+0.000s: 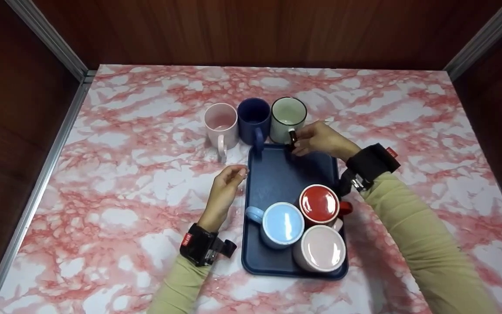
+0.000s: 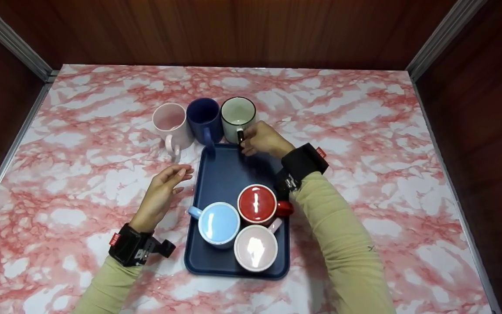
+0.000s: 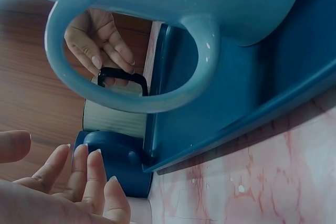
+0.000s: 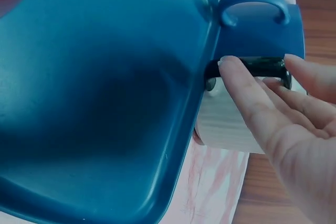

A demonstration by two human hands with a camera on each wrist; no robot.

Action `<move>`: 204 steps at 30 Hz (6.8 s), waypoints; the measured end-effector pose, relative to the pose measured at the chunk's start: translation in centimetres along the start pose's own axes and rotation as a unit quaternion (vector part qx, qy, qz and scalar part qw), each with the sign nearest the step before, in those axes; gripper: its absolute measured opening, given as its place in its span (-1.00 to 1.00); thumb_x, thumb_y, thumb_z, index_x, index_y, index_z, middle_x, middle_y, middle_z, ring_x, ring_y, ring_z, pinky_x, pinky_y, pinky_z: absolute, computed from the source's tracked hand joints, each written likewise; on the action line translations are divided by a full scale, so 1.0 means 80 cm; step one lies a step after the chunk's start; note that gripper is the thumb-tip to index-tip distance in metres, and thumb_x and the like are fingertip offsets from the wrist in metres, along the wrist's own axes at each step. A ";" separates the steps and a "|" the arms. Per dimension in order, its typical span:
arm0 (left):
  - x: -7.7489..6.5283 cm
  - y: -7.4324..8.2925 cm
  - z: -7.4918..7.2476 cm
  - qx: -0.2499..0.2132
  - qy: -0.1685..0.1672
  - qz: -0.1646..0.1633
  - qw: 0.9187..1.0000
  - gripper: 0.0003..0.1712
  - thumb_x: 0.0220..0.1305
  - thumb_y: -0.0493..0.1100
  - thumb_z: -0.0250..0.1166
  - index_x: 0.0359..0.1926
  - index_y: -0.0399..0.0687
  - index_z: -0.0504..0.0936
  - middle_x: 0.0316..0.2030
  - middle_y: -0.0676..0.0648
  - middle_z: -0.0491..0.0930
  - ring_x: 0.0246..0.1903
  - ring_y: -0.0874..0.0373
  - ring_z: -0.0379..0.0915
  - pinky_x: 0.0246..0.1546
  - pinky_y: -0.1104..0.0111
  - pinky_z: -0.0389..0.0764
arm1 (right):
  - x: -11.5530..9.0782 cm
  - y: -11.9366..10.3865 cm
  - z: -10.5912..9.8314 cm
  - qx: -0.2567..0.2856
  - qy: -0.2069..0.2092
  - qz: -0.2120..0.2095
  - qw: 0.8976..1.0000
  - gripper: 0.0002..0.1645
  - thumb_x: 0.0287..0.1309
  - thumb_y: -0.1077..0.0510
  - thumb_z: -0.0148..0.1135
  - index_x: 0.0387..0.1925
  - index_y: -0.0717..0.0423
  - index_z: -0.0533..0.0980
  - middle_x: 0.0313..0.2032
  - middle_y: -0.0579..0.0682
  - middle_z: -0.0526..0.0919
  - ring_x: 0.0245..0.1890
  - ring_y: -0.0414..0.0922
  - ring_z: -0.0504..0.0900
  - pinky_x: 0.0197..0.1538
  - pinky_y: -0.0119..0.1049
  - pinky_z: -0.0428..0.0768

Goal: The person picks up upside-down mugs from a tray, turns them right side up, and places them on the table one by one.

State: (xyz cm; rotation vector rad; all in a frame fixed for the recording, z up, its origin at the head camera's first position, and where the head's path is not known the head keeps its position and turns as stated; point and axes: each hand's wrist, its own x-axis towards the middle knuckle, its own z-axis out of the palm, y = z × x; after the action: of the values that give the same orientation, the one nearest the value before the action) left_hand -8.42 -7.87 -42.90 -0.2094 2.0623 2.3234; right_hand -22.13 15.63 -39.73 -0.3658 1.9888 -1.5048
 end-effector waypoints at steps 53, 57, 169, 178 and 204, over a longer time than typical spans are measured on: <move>-0.014 0.027 0.023 0.126 -0.155 0.090 0.976 -0.68 0.31 -0.23 0.09 0.00 -0.37 0.47 -0.12 -0.26 0.56 -0.06 -0.05 0.45 -0.06 0.27 0.40 | -0.127 -0.013 -0.027 -0.130 -0.054 -0.137 0.981 -0.72 0.22 0.35 0.05 -0.08 0.50 0.44 -0.27 0.03 0.66 -0.31 -0.14 0.63 -0.25 -0.31 0.58; -0.016 0.028 0.026 0.140 -0.168 0.089 0.972 -0.68 0.30 -0.22 0.10 -0.01 -0.34 0.49 -0.11 -0.25 0.56 -0.08 0.03 0.46 -0.11 0.28 0.43 | -0.142 -0.008 -0.028 -0.199 -0.087 -0.159 0.963 -0.72 0.19 0.33 0.10 -0.07 0.40 0.47 -0.21 0.12 0.63 -0.23 -0.19 0.60 -0.19 -0.40 0.54; -0.024 0.039 0.041 0.129 -0.181 0.069 0.973 -0.75 0.30 -0.18 0.12 -0.21 -0.33 0.57 -0.28 -0.18 0.61 -0.20 0.09 0.52 -0.10 0.33 0.45 | -0.198 0.024 0.054 0.098 0.221 -0.049 0.969 -0.77 0.13 0.30 0.19 -0.46 0.50 0.48 -0.59 0.16 0.57 -0.71 -0.09 0.55 -0.59 -0.25 0.57; -0.026 0.058 0.068 0.118 -0.231 0.077 0.963 -0.75 0.30 -0.25 0.10 -0.22 -0.44 0.56 -0.32 -0.22 0.61 -0.27 0.05 0.56 -0.16 0.36 0.51 | -0.197 0.009 0.071 0.267 0.226 -0.083 0.933 -0.89 0.11 0.40 0.16 -0.44 0.46 0.50 -0.60 0.13 0.58 -0.71 -0.09 0.56 -0.58 -0.30 0.56; -0.031 0.062 0.125 -0.066 -0.115 -0.013 0.991 -0.81 0.19 -0.35 0.20 -0.27 -0.51 0.53 -0.36 -0.21 0.61 -0.37 0.23 0.50 -0.13 0.28 0.49 | -0.185 -0.004 0.088 0.377 0.231 -0.085 0.893 -0.86 0.19 0.38 0.07 -0.42 0.33 0.53 -0.53 0.11 0.61 -0.64 -0.09 0.58 -0.48 -0.33 0.59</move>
State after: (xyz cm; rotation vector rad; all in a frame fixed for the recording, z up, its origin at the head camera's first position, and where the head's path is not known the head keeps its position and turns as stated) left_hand -7.32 1.56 -36.55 0.0278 1.7920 2.3446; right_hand -6.39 18.34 -36.11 0.1750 1.5217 -2.5027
